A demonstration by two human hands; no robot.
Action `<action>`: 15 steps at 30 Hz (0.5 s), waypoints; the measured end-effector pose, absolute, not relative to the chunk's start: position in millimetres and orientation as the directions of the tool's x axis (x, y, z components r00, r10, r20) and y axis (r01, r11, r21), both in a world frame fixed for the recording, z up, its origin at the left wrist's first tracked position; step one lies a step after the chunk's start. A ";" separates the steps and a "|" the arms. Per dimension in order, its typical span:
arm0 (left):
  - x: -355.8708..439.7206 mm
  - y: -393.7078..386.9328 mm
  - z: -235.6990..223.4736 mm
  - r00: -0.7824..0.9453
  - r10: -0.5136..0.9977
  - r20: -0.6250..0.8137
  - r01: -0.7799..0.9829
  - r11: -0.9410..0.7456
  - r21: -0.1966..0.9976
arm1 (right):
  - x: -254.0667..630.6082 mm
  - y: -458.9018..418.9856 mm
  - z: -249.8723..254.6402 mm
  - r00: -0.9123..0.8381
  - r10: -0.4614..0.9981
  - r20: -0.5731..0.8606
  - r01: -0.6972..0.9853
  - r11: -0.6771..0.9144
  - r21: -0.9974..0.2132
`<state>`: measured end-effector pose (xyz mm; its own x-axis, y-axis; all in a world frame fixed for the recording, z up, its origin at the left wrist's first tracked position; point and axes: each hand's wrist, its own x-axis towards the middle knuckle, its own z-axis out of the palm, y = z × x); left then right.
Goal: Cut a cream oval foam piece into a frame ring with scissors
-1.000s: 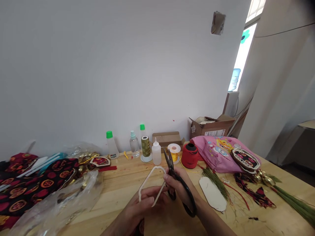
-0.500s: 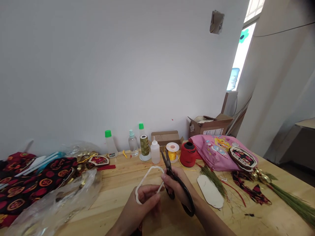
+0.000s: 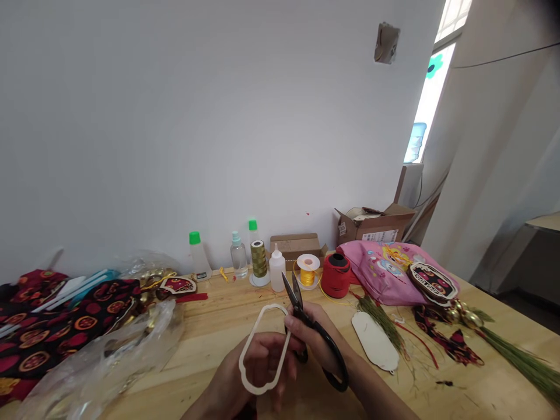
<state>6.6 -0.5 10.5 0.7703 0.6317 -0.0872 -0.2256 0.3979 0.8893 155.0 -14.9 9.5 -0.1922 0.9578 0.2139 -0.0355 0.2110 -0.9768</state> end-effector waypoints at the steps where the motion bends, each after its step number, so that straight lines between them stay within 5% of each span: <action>1: 7.5 0.2 8.6 0.753 0.650 -0.097 -0.227 0.397 0.889 | 154.3 -15.5 9.7 -0.204 0.954 0.221 -0.012 0.223 -0.975; 7: 15.0 -1.4 1.4 0.702 0.691 -0.171 -0.118 0.351 0.929 | 158.2 -12.2 14.1 -0.164 0.942 0.293 0.254 0.327 -0.910; 11: 15.5 -1.1 9.6 0.572 0.809 -0.135 -0.140 0.258 0.956 | 173.3 -8.6 13.4 -0.064 0.901 0.428 0.659 0.360 -0.660; 15: 12.5 4.2 6.0 0.518 0.852 -0.074 -0.196 0.202 0.959 | 179.2 -9.9 5.3 -0.178 0.888 0.425 0.775 0.393 -0.496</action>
